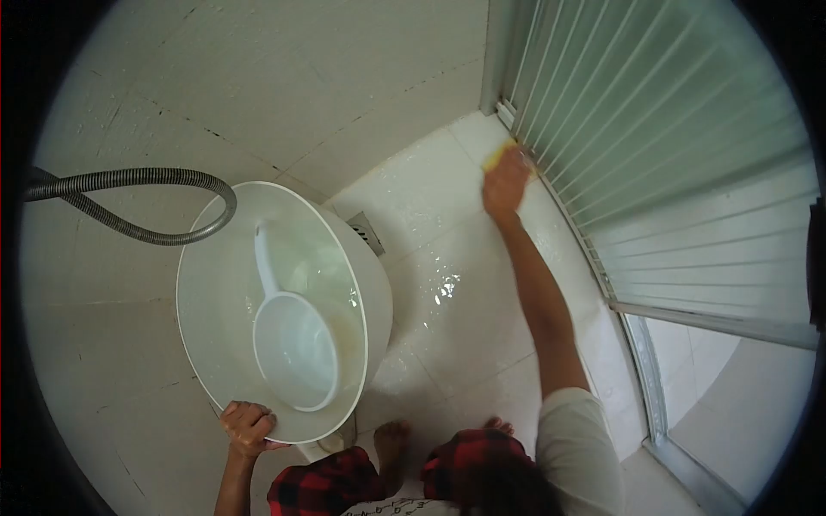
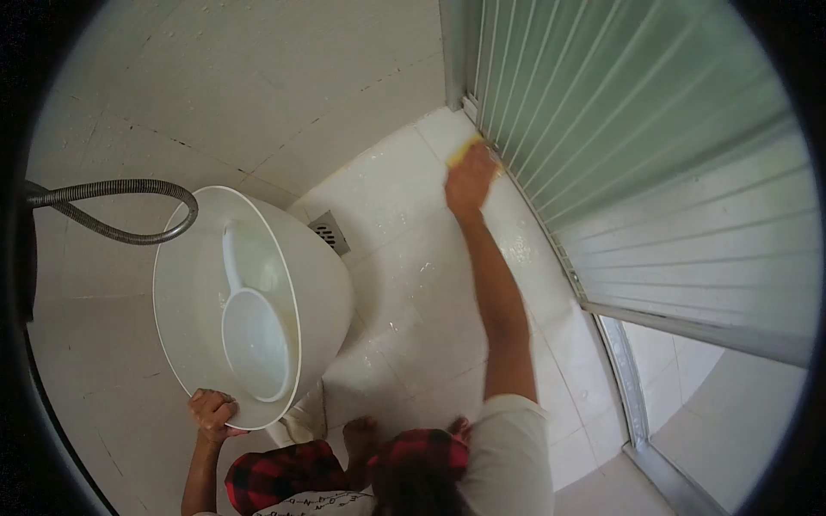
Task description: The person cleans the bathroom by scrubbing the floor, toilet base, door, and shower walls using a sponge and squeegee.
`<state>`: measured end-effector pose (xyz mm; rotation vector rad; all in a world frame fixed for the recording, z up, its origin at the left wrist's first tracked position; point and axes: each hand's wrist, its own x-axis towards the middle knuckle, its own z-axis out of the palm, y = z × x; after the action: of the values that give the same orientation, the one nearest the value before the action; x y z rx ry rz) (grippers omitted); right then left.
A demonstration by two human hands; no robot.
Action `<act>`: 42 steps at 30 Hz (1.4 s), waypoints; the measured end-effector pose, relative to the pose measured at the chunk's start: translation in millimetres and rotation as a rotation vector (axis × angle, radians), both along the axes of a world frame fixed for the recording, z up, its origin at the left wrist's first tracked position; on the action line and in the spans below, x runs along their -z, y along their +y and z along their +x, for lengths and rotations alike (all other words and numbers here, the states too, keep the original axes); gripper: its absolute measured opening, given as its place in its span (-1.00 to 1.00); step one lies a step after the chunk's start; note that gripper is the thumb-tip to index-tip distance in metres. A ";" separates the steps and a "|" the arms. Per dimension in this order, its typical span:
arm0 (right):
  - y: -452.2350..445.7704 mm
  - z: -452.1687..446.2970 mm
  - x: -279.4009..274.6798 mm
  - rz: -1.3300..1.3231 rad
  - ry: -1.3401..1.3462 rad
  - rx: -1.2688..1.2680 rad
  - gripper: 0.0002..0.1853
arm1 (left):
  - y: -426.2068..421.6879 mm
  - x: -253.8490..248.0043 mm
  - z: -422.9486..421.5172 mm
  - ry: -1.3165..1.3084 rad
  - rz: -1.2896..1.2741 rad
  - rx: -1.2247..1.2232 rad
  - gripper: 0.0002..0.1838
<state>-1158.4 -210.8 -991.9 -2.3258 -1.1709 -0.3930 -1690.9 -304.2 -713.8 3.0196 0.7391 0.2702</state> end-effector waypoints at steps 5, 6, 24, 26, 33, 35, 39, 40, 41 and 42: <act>49.0 -95.1 -1.3 -0.122 -0.159 -0.634 -0.50 | -5.4 3.4 -2.9 -0.036 -0.052 -0.076 -0.44; 25.5 -95.3 -10.0 -0.002 0.017 -0.896 -0.48 | -4.2 -0.2 -3.9 -0.024 -0.043 -0.082 -0.44; 13.1 1.4 -1.5 0.056 -0.003 -0.257 -0.50 | 67.9 2.8 -2.9 -0.929 -0.788 -1.341 -0.60; 25.3 -45.9 24.7 0.184 0.136 -0.302 -0.53 | 84.6 9.4 -17.3 -0.868 -0.775 -1.277 -0.68; -136.1 -117.3 -9.7 -0.120 0.201 -0.857 -0.47 | 80.8 13.9 -27.6 -0.924 -0.713 -1.175 -0.89; -130.6 -55.1 10.0 -0.059 0.103 -0.384 -0.44 | 77.5 15.9 -28.3 -0.927 -0.700 -1.158 -0.89; -210.5 -59.5 -25.9 -0.126 0.055 -0.061 -0.42 | 63.8 6.0 -2.5 -0.938 -0.716 -1.157 -0.92; -242.7 -78.6 -29.2 -0.196 0.098 -0.198 -0.42 | 59.3 4.4 10.3 -0.933 -0.736 -1.148 -0.92; -284.0 -93.3 -35.2 -0.251 0.154 -0.292 -0.42 | 57.2 2.4 22.9 -0.961 -0.741 -1.129 -0.94; -331.6 -100.1 -42.8 -0.306 0.214 -0.389 -0.41 | 58.1 1.5 31.1 -0.989 -0.743 -1.114 -0.95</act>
<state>-1258.5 -542.4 -949.1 -2.2371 -1.6178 0.1813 -1659.8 -246.2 -715.3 1.2537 1.6852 1.0442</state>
